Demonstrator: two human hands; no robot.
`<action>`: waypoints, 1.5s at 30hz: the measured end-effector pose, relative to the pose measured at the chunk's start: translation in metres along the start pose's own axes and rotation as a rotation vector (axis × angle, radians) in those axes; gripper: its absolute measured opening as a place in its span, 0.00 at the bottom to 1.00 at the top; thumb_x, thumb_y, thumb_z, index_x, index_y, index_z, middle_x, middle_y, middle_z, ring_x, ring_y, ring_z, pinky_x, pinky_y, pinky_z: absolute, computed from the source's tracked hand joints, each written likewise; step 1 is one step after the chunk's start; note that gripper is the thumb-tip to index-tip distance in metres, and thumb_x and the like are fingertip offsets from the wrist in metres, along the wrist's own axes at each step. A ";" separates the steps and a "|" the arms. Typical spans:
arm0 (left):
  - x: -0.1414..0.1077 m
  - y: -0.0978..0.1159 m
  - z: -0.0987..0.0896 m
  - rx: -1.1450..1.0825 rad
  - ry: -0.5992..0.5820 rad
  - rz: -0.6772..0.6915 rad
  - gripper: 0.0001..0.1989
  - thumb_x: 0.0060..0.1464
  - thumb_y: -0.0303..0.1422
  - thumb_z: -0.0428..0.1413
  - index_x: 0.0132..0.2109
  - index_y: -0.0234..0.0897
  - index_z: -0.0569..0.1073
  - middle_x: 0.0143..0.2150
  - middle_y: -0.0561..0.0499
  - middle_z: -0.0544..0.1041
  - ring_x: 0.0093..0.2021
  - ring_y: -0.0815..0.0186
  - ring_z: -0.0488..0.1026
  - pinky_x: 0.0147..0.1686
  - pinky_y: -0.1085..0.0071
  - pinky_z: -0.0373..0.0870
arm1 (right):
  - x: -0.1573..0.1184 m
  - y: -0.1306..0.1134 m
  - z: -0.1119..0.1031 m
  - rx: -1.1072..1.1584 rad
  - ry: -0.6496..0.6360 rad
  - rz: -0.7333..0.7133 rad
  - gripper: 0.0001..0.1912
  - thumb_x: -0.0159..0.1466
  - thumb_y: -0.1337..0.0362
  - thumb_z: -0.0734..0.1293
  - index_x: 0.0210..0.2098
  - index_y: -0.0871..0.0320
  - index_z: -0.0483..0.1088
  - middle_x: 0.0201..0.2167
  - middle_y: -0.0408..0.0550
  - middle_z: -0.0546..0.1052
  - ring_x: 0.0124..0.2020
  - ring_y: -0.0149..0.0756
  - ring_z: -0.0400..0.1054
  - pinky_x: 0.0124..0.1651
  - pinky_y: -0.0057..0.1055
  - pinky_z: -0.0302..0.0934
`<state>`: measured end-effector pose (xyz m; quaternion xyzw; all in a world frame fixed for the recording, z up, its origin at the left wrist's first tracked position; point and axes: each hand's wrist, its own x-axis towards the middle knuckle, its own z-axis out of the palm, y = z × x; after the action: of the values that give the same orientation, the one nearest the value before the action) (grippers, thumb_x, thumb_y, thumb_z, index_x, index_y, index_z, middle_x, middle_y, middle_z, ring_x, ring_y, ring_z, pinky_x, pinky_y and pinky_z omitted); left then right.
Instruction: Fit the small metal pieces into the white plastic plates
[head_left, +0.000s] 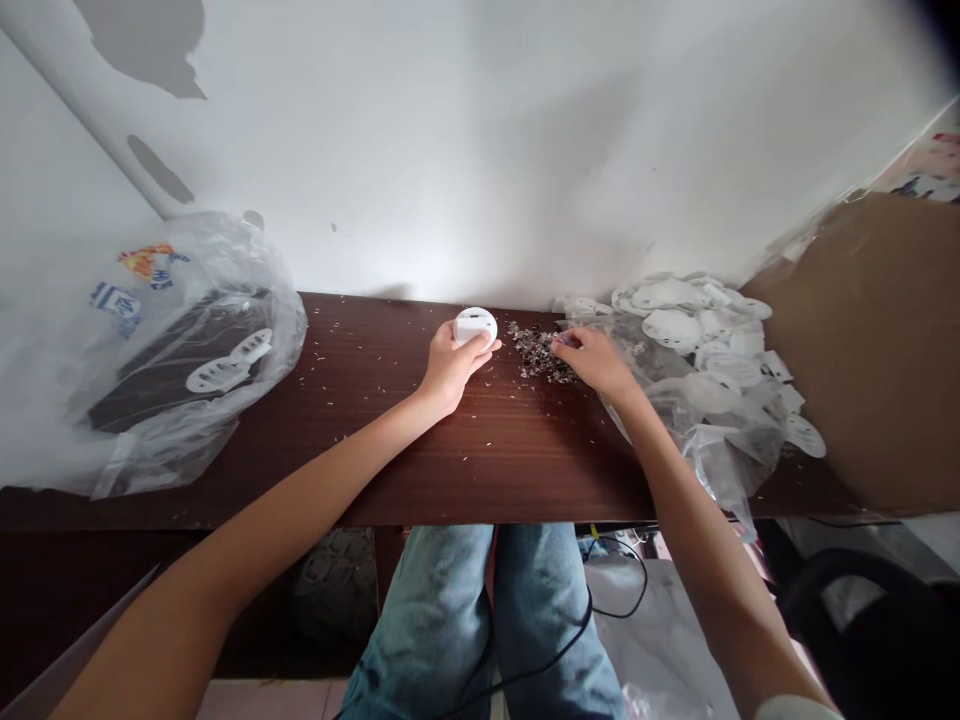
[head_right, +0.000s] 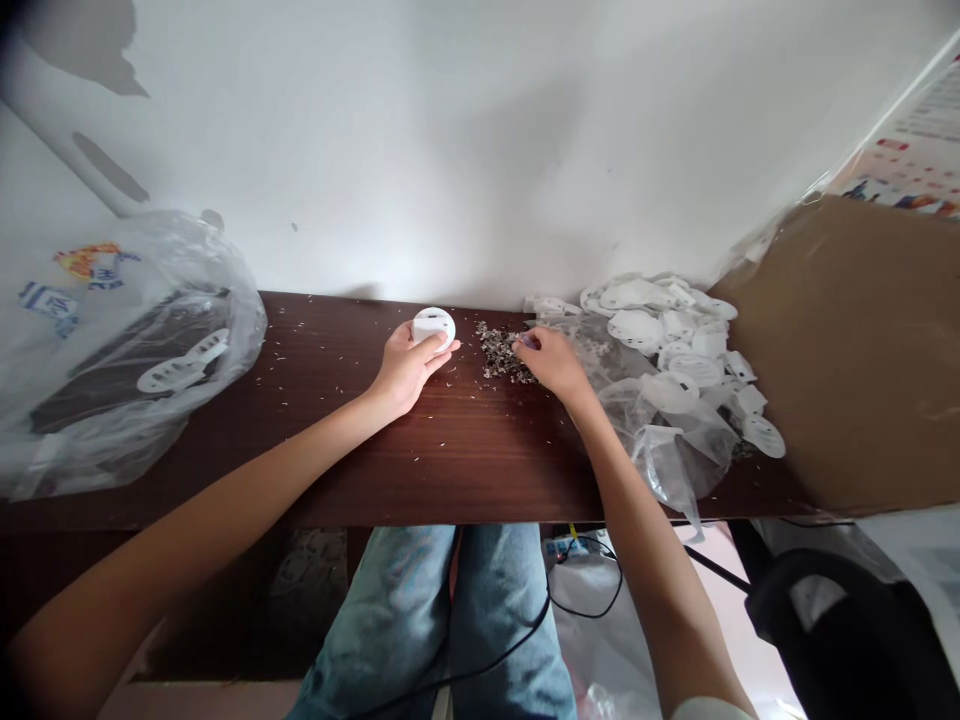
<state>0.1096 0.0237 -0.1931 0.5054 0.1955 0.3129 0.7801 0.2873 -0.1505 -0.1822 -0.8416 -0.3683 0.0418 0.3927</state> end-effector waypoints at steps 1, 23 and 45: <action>0.001 0.000 0.000 -0.001 0.007 0.006 0.17 0.58 0.28 0.66 0.51 0.40 0.71 0.54 0.44 0.82 0.49 0.59 0.85 0.59 0.55 0.78 | -0.001 -0.001 -0.001 -0.030 -0.042 -0.011 0.15 0.63 0.51 0.69 0.34 0.57 0.74 0.34 0.49 0.78 0.36 0.42 0.68 0.42 0.37 0.60; 0.003 -0.005 -0.026 1.105 -0.340 1.086 0.18 0.61 0.17 0.59 0.54 0.40 0.73 0.57 0.44 0.81 0.60 0.57 0.79 0.59 0.54 0.78 | -0.028 -0.041 0.031 0.928 -0.461 0.161 0.21 0.55 0.50 0.81 0.33 0.57 0.71 0.26 0.38 0.69 0.19 0.21 0.45 0.20 0.29 0.35; -0.042 0.045 -0.037 1.307 -0.302 0.624 0.33 0.59 0.45 0.67 0.65 0.41 0.68 0.64 0.40 0.77 0.64 0.50 0.75 0.64 0.50 0.71 | -0.036 -0.043 0.036 0.923 -0.424 0.215 0.20 0.60 0.50 0.78 0.42 0.57 0.75 0.35 0.43 0.74 0.19 0.21 0.48 0.21 0.28 0.38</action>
<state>0.0426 0.0331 -0.1680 0.9365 0.0796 0.2668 0.2131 0.2230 -0.1335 -0.1852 -0.5870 -0.2944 0.4094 0.6333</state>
